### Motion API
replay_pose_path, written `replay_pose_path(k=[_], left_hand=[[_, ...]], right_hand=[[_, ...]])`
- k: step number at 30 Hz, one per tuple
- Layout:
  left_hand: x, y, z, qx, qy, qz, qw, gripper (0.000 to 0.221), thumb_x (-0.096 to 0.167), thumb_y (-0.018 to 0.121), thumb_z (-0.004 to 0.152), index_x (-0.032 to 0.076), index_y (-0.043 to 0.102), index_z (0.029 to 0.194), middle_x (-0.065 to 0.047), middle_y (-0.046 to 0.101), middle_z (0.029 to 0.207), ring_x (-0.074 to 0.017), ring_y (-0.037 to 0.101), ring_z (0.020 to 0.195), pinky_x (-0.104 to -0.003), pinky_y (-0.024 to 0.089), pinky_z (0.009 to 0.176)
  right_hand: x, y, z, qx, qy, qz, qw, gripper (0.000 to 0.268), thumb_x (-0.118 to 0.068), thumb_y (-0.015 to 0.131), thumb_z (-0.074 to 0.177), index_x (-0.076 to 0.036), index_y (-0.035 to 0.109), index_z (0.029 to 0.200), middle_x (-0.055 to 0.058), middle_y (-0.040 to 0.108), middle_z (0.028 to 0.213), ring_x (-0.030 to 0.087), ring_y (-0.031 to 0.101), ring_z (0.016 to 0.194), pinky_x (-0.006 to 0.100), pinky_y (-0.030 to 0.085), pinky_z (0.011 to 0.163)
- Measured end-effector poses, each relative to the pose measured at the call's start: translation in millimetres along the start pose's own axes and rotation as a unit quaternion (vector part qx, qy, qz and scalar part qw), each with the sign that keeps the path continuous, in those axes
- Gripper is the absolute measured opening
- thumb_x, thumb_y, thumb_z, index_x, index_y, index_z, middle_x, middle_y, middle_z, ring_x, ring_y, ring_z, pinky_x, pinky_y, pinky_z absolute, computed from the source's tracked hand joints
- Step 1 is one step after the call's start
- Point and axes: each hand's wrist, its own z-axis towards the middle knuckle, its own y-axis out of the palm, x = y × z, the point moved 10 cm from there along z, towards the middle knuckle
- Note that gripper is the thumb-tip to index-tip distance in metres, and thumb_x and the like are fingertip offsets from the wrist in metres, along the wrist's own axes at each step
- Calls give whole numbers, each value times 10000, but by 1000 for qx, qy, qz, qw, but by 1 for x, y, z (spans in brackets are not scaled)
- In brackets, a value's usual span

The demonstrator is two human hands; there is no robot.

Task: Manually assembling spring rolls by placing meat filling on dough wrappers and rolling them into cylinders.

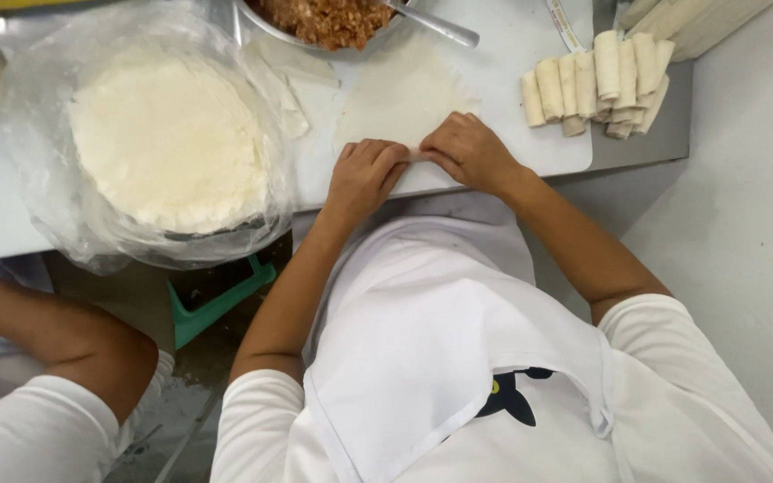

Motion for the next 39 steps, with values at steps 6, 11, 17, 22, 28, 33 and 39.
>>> replay_pose_path(k=[6,11,17,22,28,33,39], left_hand=[[-13,-13,-4,-17,-43,-72,996,181,90,748,947,110,749,1127,-73,696,1025,-260,679,941,-344,532,802],[14,15,-23,-25,12,227,973,108,44,695,952,59,738,1051,-125,684,1106,-263,679,847,-355,532,680],[5,-1,-20,-37,5,326,945,180,83,694,912,144,762,1067,-142,662,1018,-269,622,646,-425,464,631],[2,17,-21,-16,-35,307,951,236,97,676,921,163,722,1142,-21,663,818,-203,701,650,-463,490,884],[9,19,-9,42,43,213,975,457,217,649,1026,234,577,1477,-22,682,1024,-201,678,986,-547,437,1051],[6,9,-5,-14,22,122,992,308,210,626,1034,207,693,1334,7,694,1193,-197,616,1025,-359,494,891],[-11,18,-3,-38,-22,36,998,282,160,655,1009,202,727,1278,-3,721,1202,-207,648,975,-314,486,761]], right_hand=[[0,-7,-17,-4,25,17,1000,249,-203,661,1048,-46,714,1233,150,625,1032,333,591,935,427,499,821],[-29,18,-37,-8,6,-294,956,257,-43,617,1030,34,678,1267,185,617,1057,299,615,919,361,526,747],[-15,-16,1,-156,139,-194,958,379,-85,638,980,8,628,1347,241,626,1215,407,672,1012,417,580,779],[-35,31,-10,3,55,-235,971,347,-140,666,962,-71,656,1302,108,619,1216,312,598,1056,415,483,815],[11,-15,-45,74,142,-99,982,186,-117,661,1011,-86,754,1169,73,624,975,279,645,913,338,535,771],[14,-23,-43,159,146,-8,976,133,-122,734,987,-116,804,1101,58,613,775,274,660,759,368,555,689],[-49,-35,-8,222,3,-84,972,140,-55,687,1012,-48,808,1081,91,736,927,275,736,914,401,610,828]])
